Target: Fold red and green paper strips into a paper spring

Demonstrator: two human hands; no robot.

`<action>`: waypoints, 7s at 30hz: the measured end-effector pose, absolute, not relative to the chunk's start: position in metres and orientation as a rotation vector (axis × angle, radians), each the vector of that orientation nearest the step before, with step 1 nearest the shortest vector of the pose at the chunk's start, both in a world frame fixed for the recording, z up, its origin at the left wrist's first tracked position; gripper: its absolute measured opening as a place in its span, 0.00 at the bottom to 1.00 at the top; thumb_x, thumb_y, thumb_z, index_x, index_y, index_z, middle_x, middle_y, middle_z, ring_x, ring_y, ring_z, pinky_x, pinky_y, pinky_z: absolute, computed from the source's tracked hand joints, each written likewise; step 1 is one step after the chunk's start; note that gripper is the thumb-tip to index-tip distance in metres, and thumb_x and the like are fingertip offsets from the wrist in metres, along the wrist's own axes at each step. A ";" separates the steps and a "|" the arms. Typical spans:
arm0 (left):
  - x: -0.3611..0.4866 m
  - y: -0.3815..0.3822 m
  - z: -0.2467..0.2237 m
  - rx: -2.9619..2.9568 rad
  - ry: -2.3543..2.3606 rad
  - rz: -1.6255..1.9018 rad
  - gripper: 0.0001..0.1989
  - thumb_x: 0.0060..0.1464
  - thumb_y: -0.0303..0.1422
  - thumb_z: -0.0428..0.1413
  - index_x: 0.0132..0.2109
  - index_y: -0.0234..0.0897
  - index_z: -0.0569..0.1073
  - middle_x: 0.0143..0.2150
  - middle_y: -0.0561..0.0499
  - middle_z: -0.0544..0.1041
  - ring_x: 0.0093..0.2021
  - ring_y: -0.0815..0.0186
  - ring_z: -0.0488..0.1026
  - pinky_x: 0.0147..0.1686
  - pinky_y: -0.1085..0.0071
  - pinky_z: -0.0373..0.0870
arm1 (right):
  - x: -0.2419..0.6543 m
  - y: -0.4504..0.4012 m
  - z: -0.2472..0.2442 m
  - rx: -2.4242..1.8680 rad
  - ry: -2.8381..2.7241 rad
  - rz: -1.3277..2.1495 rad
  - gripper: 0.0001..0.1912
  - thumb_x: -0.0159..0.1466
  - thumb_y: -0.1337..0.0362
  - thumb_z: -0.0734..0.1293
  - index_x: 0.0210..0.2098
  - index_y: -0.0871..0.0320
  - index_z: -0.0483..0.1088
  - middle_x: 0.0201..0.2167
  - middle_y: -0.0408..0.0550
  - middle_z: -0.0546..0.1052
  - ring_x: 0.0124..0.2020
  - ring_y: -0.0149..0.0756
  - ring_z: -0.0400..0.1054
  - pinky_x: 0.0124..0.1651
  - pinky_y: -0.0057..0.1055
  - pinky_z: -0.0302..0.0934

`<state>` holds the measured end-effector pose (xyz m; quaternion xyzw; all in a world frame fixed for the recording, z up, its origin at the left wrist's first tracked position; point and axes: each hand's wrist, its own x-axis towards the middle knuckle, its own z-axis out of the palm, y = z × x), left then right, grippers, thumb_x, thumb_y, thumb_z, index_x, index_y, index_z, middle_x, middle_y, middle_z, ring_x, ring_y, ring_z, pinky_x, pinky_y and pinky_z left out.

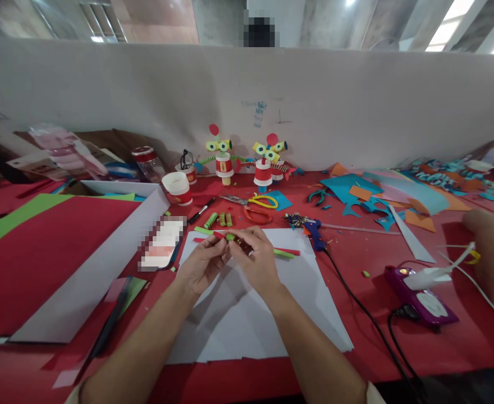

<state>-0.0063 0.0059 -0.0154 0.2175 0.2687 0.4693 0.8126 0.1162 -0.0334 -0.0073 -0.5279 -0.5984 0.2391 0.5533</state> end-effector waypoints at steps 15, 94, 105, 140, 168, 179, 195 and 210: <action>-0.003 0.004 -0.019 0.330 0.650 0.969 0.09 0.42 0.28 0.65 0.28 0.34 0.71 0.22 0.56 0.70 0.23 0.75 0.68 0.30 0.76 0.69 | 0.111 -0.033 -0.018 -1.263 -1.432 0.514 0.14 0.59 0.62 0.68 0.44 0.52 0.73 0.37 0.47 0.72 0.36 0.36 0.68 0.36 0.31 0.64; -0.002 0.006 -0.023 0.766 0.600 1.106 0.06 0.39 0.29 0.66 0.27 0.34 0.77 0.25 0.54 0.76 0.28 0.73 0.73 0.35 0.76 0.70 | 0.108 -0.028 -0.022 -1.109 -1.054 0.782 0.06 0.59 0.61 0.66 0.34 0.55 0.72 0.30 0.44 0.73 0.26 0.30 0.66 0.27 0.27 0.59; -0.005 0.006 -0.019 0.721 0.763 1.002 0.09 0.37 0.29 0.67 0.26 0.34 0.75 0.24 0.56 0.75 0.27 0.76 0.71 0.32 0.80 0.67 | 0.105 -0.029 -0.021 -1.209 -0.980 0.821 0.07 0.57 0.59 0.66 0.31 0.56 0.69 0.23 0.40 0.71 0.24 0.30 0.65 0.25 0.27 0.57; 0.004 -0.005 -0.016 0.697 0.694 1.167 0.04 0.42 0.28 0.64 0.27 0.35 0.75 0.27 0.55 0.78 0.31 0.71 0.75 0.44 0.70 0.70 | 0.113 -0.026 -0.016 -1.185 -0.971 0.993 0.10 0.53 0.59 0.70 0.33 0.56 0.74 0.26 0.41 0.74 0.27 0.29 0.63 0.31 0.28 0.57; 0.003 -0.005 -0.016 0.721 0.692 1.127 0.07 0.39 0.25 0.62 0.31 0.36 0.77 0.30 0.53 0.79 0.34 0.68 0.76 0.45 0.69 0.70 | 0.117 -0.026 -0.009 -1.202 -0.882 1.061 0.08 0.52 0.60 0.69 0.29 0.57 0.74 0.18 0.39 0.71 0.21 0.28 0.59 0.26 0.28 0.51; 0.004 -0.004 -0.015 0.566 0.755 1.098 0.12 0.32 0.26 0.69 0.28 0.34 0.76 0.28 0.54 0.78 0.31 0.72 0.74 0.36 0.77 0.69 | 0.105 -0.026 -0.017 -1.005 -0.741 1.071 0.06 0.51 0.61 0.70 0.28 0.55 0.71 0.22 0.38 0.71 0.23 0.28 0.61 0.29 0.27 0.57; -0.001 0.002 -0.014 0.237 0.757 1.064 0.07 0.42 0.19 0.61 0.25 0.34 0.73 0.24 0.54 0.76 0.26 0.73 0.73 0.33 0.77 0.71 | 0.091 -0.025 -0.022 -1.116 -0.837 0.990 0.08 0.53 0.61 0.70 0.31 0.57 0.71 0.25 0.41 0.74 0.29 0.31 0.67 0.36 0.30 0.62; -0.014 0.030 -0.019 0.130 0.714 1.300 0.09 0.41 0.17 0.62 0.23 0.31 0.71 0.23 0.54 0.73 0.29 0.70 0.75 0.36 0.74 0.72 | 0.144 0.130 0.017 -2.395 -2.286 0.219 0.18 0.63 0.62 0.65 0.51 0.61 0.66 0.50 0.54 0.70 0.48 0.43 0.68 0.48 0.44 0.64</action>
